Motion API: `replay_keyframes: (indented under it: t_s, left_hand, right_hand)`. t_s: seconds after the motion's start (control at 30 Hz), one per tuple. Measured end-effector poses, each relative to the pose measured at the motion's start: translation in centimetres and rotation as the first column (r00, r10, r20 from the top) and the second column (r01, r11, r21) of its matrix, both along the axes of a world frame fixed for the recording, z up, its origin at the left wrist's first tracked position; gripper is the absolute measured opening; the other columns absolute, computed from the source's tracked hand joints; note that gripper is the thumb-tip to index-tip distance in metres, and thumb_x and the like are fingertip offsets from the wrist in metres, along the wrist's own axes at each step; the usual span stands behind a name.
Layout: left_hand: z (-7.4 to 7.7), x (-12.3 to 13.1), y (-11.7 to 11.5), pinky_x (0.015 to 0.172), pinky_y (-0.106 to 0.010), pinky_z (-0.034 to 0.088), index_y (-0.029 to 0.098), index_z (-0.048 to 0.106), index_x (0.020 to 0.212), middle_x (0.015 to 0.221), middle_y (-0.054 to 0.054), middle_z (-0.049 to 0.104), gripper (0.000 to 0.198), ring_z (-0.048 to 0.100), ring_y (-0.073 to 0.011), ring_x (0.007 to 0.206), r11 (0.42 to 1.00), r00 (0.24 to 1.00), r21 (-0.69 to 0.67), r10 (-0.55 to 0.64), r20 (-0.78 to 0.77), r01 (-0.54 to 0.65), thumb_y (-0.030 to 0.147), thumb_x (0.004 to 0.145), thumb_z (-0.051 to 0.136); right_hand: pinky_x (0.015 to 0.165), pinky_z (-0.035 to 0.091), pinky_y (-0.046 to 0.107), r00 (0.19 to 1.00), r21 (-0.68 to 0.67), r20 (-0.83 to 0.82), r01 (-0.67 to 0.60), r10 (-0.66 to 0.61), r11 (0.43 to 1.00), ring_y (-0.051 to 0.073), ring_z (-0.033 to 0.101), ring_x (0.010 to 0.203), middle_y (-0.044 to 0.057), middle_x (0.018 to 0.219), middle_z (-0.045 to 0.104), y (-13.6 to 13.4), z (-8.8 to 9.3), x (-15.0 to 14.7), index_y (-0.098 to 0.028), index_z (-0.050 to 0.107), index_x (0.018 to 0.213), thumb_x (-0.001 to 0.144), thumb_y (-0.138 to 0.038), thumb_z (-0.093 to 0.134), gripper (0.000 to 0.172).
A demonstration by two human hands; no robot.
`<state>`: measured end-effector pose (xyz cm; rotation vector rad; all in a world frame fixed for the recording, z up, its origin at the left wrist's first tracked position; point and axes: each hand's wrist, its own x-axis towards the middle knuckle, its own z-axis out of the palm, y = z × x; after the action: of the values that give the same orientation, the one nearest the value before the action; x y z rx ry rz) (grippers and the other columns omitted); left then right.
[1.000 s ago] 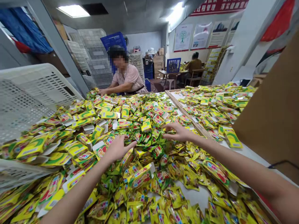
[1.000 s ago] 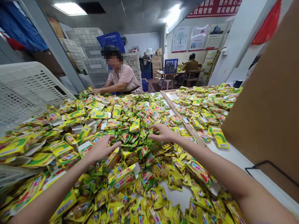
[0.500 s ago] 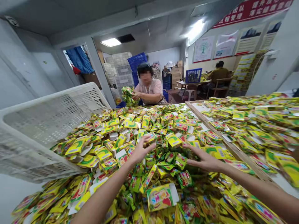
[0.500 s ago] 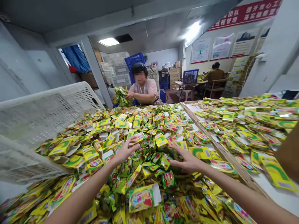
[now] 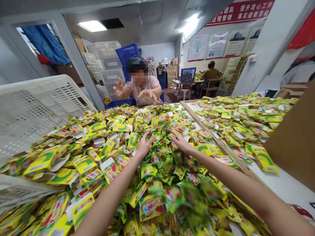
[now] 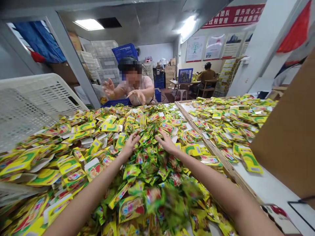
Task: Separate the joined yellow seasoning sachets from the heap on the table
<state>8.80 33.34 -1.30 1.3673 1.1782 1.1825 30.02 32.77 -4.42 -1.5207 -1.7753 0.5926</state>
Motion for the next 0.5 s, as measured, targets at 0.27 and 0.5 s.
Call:
replay_keyframes:
  t_s: [0.27, 0.5]
  left_hand:
    - [1.3, -1.8, -9.0, 0.107, -0.051, 0.031, 0.026, 0.06, 0.12, 0.14, -0.012, 0.044, 0.059, 0.039, -0.0329, 0.13, 0.802, 0.549, 0.187, -0.2, -0.812, 0.568, 0.047, 0.066, 0.071]
    - [-4.8, -8.2, -21.0, 0.106, -0.062, 0.028, 0.047, 0.032, 0.138, 0.148, -0.002, 0.037, 0.07, 0.029, -0.037, 0.137, 0.684, 0.325, 0.287, 0.077, -0.943, 0.671, 0.046, 0.076, 0.065]
  right_hand:
    - [0.109, 0.03, 0.05, 0.967, 0.01, 0.091, -0.24, 0.238, 0.971, 0.029, 0.04, 0.132, 0.009, 0.139, 0.05, -9.0, 1.1, 2.8, -0.025, 0.048, 0.135, 0.085, -0.062, 0.043, 0.063]
    - [0.11, 0.014, 0.064, 0.853, 0.038, 0.434, -0.339, 0.29, 0.94, 0.039, 0.017, 0.14, 0.002, 0.155, 0.023, -26.4, -0.9, 6.6, -0.036, 0.019, 0.148, 0.074, -0.068, 0.053, 0.087]
